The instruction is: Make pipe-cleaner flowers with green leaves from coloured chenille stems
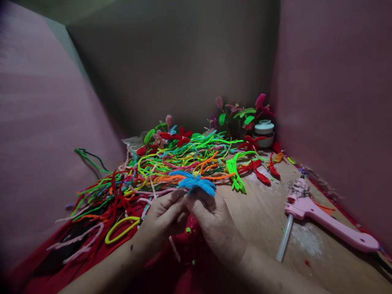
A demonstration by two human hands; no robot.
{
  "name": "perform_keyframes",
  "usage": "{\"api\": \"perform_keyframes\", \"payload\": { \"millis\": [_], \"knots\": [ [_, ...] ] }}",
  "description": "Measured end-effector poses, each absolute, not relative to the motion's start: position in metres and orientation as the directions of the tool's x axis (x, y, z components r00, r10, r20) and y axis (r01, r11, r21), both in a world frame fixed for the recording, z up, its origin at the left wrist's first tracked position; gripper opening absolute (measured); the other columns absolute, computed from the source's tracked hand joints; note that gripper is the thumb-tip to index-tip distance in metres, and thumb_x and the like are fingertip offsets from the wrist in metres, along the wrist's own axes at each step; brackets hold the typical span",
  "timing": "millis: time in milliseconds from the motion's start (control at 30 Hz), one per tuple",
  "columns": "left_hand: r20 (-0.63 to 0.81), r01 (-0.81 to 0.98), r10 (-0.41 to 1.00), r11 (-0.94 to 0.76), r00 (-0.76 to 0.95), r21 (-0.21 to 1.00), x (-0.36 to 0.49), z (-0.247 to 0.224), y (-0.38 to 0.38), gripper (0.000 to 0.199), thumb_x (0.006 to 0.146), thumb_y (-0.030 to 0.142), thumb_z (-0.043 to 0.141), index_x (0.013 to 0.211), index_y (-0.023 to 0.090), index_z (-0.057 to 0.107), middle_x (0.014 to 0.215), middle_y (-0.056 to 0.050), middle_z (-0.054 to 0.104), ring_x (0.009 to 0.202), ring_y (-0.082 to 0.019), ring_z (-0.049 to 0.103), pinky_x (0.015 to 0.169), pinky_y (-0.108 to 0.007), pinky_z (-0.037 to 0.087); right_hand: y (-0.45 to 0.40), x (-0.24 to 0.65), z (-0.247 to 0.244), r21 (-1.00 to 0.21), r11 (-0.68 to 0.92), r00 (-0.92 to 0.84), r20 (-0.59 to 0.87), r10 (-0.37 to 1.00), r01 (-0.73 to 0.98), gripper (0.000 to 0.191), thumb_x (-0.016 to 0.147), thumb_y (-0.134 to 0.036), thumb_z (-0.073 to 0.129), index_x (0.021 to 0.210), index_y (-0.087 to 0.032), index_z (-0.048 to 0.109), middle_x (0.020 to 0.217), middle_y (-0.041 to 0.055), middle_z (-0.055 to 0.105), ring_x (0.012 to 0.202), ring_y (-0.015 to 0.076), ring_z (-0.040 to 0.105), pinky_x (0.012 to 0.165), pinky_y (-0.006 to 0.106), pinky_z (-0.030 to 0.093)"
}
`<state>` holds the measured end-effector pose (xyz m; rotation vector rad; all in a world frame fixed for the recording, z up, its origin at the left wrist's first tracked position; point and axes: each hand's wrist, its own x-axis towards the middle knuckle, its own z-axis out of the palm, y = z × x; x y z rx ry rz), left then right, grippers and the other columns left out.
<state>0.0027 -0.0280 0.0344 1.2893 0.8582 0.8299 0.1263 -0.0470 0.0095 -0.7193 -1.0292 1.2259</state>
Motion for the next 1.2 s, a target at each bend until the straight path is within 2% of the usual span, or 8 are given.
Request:
{"api": "perform_keyframes", "payload": {
  "millis": [300, 467, 667, 800, 900, 967, 1033, 1200],
  "knots": [
    [-0.195, -0.222, 0.771, 0.399, 0.606, 0.890, 0.002, 0.033, -0.023, 0.026, 0.081, 0.034, 0.058, 0.067, 0.015, 0.047, 0.049, 0.010, 0.032, 0.035, -0.001, 0.017, 0.033, -0.013, 0.019, -0.043, 0.133, 0.006, -0.922, 0.211, 0.033, 0.212, 0.977, -0.324, 0.019, 0.081, -0.034, 0.058, 0.088, -0.022, 0.072, 0.080, 0.0004, 0.070, 0.082, 0.0177, 0.061, 0.084, 0.032, 0.045],
    [-0.194, -0.299, 0.736, 0.482, 0.649, 0.824, 0.001, 0.028, -0.022, 0.024, 0.083, 0.031, 0.055, 0.067, 0.015, 0.048, 0.047, 0.010, 0.031, 0.033, -0.001, 0.012, 0.030, -0.012, 0.021, -0.042, 0.133, 0.003, -0.872, 0.174, -0.041, 0.216, 0.976, -0.457, 0.017, 0.083, -0.031, 0.058, 0.090, -0.023, 0.071, 0.083, -0.0002, 0.068, 0.083, 0.0155, 0.060, 0.089, 0.032, 0.041],
    [-0.207, -0.307, 0.663, 0.571, 0.719, 0.761, 0.000, 0.025, -0.020, 0.018, 0.083, 0.030, 0.055, 0.074, 0.014, 0.054, 0.047, 0.010, 0.030, 0.033, -0.001, 0.009, 0.028, -0.012, 0.022, -0.043, 0.131, 0.000, -0.787, 0.086, -0.068, 0.161, 0.985, -0.611, 0.017, 0.080, -0.030, 0.061, 0.067, -0.021, 0.067, 0.068, -0.0028, 0.064, 0.068, 0.0118, 0.057, 0.077, 0.027, 0.045],
    [-0.178, -0.126, 0.785, 0.309, 0.593, 0.943, 0.001, 0.026, -0.023, 0.022, 0.084, 0.037, 0.053, 0.081, 0.015, 0.055, 0.052, 0.007, 0.041, 0.034, -0.002, 0.026, 0.033, -0.014, 0.028, -0.042, 0.131, -0.002, -0.787, 0.075, -0.023, 0.113, 0.993, -0.613, 0.013, 0.078, -0.031, 0.064, 0.085, -0.022, 0.070, 0.081, 0.0008, 0.069, 0.076, 0.0162, 0.061, 0.076, 0.031, 0.048],
    [0.028, 0.164, 0.856, -0.131, 0.517, 0.978, 0.002, 0.024, -0.026, 0.020, 0.086, 0.032, 0.049, 0.096, 0.017, 0.057, 0.069, 0.001, 0.057, 0.053, -0.007, 0.052, 0.051, -0.018, 0.043, -0.040, 0.133, -0.003, -0.793, 0.119, 0.020, 0.134, 0.991, -0.597, 0.016, 0.077, -0.030, 0.065, 0.090, -0.023, 0.070, 0.092, 0.0029, 0.070, 0.083, 0.0197, 0.063, 0.079, 0.034, 0.049],
    [0.222, 0.325, 0.827, -0.430, 0.517, 0.842, 0.001, 0.021, -0.027, 0.024, 0.087, 0.025, 0.048, 0.108, 0.017, 0.054, 0.088, -0.003, 0.064, 0.076, -0.012, 0.060, 0.069, -0.022, 0.047, -0.040, 0.133, -0.003, -0.806, 0.158, 0.057, 0.153, 0.987, -0.570, 0.017, 0.077, -0.027, 0.066, 0.093, -0.024, 0.070, 0.095, 0.0022, 0.070, 0.090, 0.0199, 0.062, 0.083, 0.034, 0.048],
    [0.369, 0.446, 0.771, -0.613, 0.519, 0.653, 0.000, 0.015, -0.026, 0.028, 0.086, 0.020, 0.047, 0.114, 0.017, 0.050, 0.098, -0.006, 0.064, 0.086, -0.015, 0.062, 0.076, -0.024, 0.047, -0.039, 0.133, -0.003, -0.813, 0.173, 0.075, 0.158, 0.985, -0.555, 0.018, 0.077, -0.026, 0.066, 0.095, -0.026, 0.070, 0.098, 0.0012, 0.070, 0.094, 0.0198, 0.062, 0.086, 0.033, 0.046],
    [0.535, 0.638, 0.657, -0.726, 0.531, 0.257, -0.004, 0.002, -0.022, 0.023, 0.088, 0.024, 0.045, 0.110, 0.015, 0.045, 0.077, -0.004, 0.064, 0.064, -0.015, 0.063, 0.056, -0.022, 0.046, -0.040, 0.130, -0.007, -0.806, 0.157, 0.059, 0.151, 0.987, -0.571, 0.018, 0.079, -0.026, 0.064, 0.096, -0.027, 0.070, 0.102, 0.0012, 0.069, 0.095, 0.0210, 0.061, 0.085, 0.034, 0.047]
  ]
}}
